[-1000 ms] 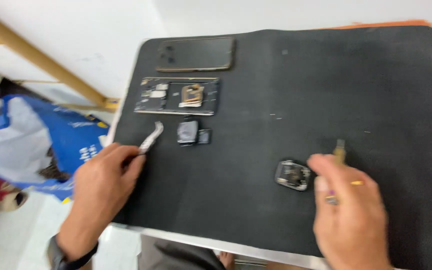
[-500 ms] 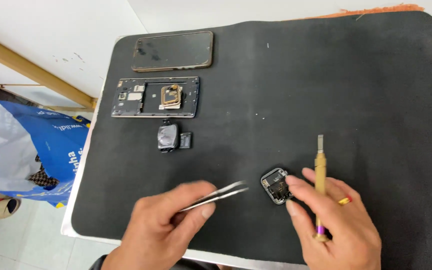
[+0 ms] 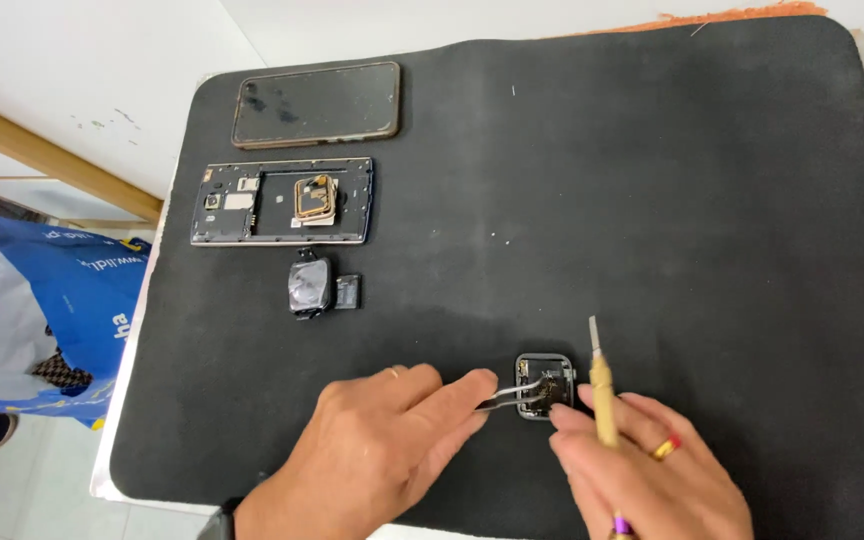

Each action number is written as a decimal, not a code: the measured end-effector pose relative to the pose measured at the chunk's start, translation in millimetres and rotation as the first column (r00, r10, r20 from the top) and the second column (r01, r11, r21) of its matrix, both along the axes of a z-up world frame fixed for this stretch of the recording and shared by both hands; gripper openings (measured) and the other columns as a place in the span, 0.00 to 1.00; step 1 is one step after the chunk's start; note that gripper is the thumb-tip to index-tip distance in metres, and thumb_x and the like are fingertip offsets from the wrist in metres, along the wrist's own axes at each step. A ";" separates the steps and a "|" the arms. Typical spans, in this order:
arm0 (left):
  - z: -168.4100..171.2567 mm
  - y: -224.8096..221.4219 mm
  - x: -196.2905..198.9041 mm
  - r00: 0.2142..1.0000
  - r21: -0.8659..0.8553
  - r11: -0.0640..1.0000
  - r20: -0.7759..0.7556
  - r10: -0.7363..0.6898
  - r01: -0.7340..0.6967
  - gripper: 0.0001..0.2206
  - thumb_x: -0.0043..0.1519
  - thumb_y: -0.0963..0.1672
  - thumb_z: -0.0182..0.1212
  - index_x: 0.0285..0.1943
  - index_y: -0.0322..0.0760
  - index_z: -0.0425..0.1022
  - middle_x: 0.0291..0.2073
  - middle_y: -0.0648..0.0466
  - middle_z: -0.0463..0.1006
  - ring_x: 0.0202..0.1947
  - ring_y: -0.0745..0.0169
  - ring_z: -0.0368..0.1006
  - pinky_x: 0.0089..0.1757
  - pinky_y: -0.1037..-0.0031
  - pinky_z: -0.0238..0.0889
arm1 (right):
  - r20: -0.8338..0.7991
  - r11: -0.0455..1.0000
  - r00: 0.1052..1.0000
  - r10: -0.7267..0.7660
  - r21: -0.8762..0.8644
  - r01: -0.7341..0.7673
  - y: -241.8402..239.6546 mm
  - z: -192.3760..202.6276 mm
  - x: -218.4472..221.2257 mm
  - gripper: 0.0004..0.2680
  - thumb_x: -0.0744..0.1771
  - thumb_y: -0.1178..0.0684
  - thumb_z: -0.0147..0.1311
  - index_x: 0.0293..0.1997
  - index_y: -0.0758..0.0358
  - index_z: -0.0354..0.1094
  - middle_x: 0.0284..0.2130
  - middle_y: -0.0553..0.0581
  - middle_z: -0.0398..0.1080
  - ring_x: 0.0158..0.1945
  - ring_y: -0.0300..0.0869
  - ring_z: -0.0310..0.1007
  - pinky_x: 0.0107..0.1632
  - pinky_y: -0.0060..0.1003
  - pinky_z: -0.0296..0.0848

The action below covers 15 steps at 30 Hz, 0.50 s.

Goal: Disassembling and inspecting the internal components of a smartwatch using precision tools.

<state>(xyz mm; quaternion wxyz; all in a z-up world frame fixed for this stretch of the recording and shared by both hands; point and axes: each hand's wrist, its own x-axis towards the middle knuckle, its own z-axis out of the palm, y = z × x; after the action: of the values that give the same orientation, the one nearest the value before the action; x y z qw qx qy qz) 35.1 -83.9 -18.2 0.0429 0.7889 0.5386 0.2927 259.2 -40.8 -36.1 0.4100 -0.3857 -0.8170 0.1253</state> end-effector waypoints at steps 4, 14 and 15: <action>7.0 12.7 -5.1 0.992 -0.028 1.000 -0.130 -0.009 0.006 0.09 0.67 0.44 0.64 0.55 0.46 0.77 0.26 0.59 0.63 0.20 0.64 0.62 0.18 0.71 0.56 | 0.274 0.989 0.953 0.126 0.034 -0.141 -5.7 -17.6 19.4 0.06 0.67 0.59 0.45 0.37 0.56 0.71 0.45 0.50 0.80 0.56 0.46 0.76 0.60 0.49 0.71; 10.3 21.5 -2.0 0.974 -0.032 0.992 -0.191 -0.123 0.119 0.11 0.66 0.38 0.57 0.57 0.34 0.75 0.26 0.55 0.61 0.20 0.59 0.58 0.22 0.66 0.58 | 0.281 0.932 0.943 0.179 -0.354 -0.072 -4.1 -79.2 56.6 0.19 0.63 0.61 0.46 0.57 0.45 0.73 0.62 0.55 0.71 0.66 0.38 0.70 0.70 0.40 0.57; 12.3 19.0 -2.6 0.974 -0.032 0.992 -0.192 -0.124 0.120 0.11 0.66 0.38 0.57 0.57 0.34 0.75 0.26 0.55 0.61 0.20 0.59 0.58 0.22 0.66 0.58 | 0.280 0.932 0.943 0.178 -0.354 -0.071 -3.4 -82.7 59.4 0.19 0.63 0.61 0.46 0.57 0.45 0.73 0.62 0.55 0.71 0.66 0.38 0.70 0.70 0.40 0.57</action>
<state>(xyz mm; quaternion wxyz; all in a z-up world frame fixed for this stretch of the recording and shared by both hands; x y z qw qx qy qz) 32.5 -64.9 -5.9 0.0164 0.8447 0.4937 0.2059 318.7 -44.2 -118.9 0.1963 -0.4119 -0.8599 0.2288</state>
